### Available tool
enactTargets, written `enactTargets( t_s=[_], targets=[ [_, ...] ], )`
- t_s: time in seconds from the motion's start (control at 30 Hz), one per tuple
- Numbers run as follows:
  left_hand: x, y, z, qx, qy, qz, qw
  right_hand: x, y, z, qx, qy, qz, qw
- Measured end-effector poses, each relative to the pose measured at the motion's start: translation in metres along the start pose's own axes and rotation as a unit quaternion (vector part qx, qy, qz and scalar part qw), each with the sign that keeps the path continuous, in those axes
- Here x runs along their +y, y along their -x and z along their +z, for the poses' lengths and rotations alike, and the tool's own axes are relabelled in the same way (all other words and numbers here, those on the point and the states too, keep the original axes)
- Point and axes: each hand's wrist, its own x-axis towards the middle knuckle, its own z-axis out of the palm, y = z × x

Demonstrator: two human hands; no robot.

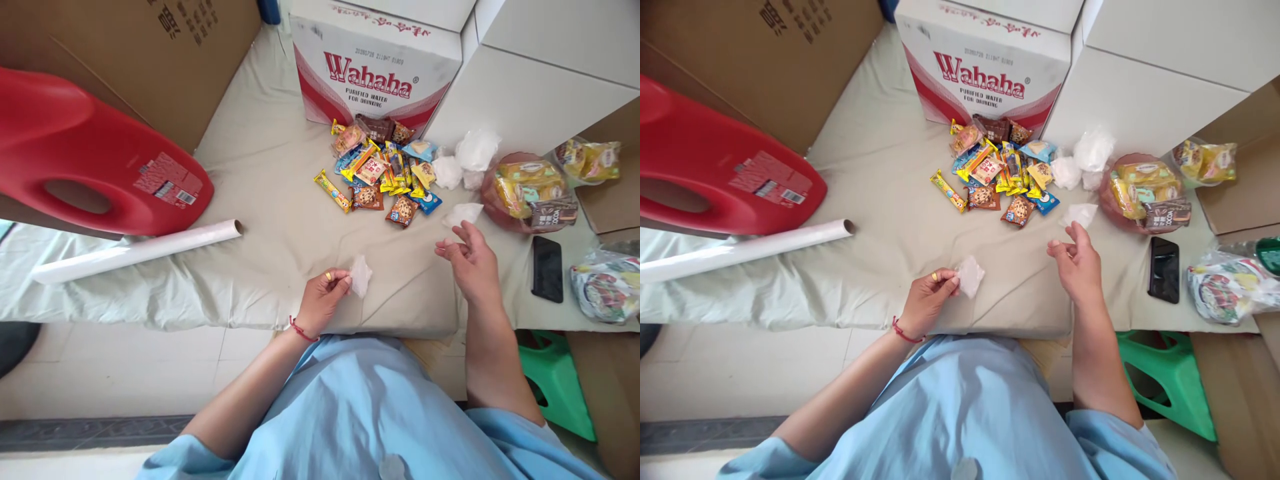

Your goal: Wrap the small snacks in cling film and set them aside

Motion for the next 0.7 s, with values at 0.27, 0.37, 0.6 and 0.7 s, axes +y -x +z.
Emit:
enactTargets(
  t_s=[0.27,0.37,0.6,0.7],
  targets=[
    [0.003,0.004,0.01,-0.029,-0.043,0.06,0.997,-0.028,0.071,0.066,-0.279,-0.042,-0.007,0.959],
    [0.004,0.003,0.004,0.007,-0.016,0.037,0.999,-0.02,0.073,0.073,-0.237,-0.057,0.031,0.969],
    [0.0,-0.003,-0.003,0.062,0.109,-0.052,0.991,-0.001,0.068,0.05,-0.201,-0.192,0.22,0.935],
    [0.001,-0.002,0.0,0.061,0.123,-0.057,0.989,0.007,0.076,0.042,-0.256,-0.073,0.187,0.946]
  ],
)
